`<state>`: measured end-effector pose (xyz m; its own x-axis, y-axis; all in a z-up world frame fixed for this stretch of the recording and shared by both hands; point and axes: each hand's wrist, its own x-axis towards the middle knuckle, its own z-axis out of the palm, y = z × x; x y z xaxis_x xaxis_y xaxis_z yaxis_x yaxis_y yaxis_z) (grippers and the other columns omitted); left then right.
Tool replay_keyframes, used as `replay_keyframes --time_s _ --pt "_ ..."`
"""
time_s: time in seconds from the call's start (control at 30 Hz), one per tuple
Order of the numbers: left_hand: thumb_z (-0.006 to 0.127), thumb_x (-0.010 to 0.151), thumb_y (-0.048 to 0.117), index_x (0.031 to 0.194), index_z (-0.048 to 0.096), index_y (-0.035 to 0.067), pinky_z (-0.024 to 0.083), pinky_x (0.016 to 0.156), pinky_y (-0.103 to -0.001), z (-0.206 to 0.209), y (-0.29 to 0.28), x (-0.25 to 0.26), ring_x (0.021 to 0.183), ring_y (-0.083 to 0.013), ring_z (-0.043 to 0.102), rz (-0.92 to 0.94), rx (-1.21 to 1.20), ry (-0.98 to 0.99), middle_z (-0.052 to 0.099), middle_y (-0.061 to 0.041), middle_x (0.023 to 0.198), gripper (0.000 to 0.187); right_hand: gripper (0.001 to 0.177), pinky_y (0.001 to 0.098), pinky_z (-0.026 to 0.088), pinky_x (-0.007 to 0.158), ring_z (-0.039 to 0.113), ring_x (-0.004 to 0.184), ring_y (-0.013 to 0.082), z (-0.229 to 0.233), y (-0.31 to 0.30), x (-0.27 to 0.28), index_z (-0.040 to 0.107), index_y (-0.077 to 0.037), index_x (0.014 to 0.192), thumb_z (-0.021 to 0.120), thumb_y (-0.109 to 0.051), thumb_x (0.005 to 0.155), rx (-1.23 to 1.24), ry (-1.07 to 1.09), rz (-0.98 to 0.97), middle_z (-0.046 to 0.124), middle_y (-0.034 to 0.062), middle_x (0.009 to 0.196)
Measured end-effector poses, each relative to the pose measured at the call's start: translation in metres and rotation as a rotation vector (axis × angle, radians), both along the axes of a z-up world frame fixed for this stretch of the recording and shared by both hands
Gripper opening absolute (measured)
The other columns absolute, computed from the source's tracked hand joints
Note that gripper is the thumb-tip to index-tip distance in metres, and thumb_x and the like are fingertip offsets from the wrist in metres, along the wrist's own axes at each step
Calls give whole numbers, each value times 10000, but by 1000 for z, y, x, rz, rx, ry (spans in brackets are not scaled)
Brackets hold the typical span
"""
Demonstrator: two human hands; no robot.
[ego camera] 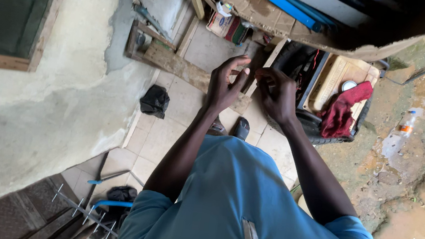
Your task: The person assembles a television antenna by hand, sliding metal rods through a central rail and fitting various components together.
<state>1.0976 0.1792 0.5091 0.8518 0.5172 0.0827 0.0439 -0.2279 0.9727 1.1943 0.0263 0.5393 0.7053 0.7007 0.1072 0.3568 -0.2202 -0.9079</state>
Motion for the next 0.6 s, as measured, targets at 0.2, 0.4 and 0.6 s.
replay_keyframes --time_s 0.2,0.4,0.6 --pt "633 1058 125 1273 672 26 585 937 -310 1 32 54 1194 -209 708 -34 14 -65 696 -125 1358 240 216 315 604 777 766 902 234 19 34 35 698 41 1146 649 74 939 19 -49 -75 746 169 1050" --pt "634 1021 114 1260 674 25 580 967 -311 7 80 108 1198 -221 708 -108 -73 -45 688 -128 1369 258 272 327 597 775 761 930 248 32 86 76 679 53 1166 629 88 901 1 -24 -139 731 191 1067" --pt "650 1067 121 1307 650 37 506 1123 -367 7 156 146 1353 -252 633 -85 50 -128 661 -152 1424 255 208 337 612 755 764 947 245 20 163 115 691 38 1147 664 45 941 -21 -59 -181 750 180 1075"
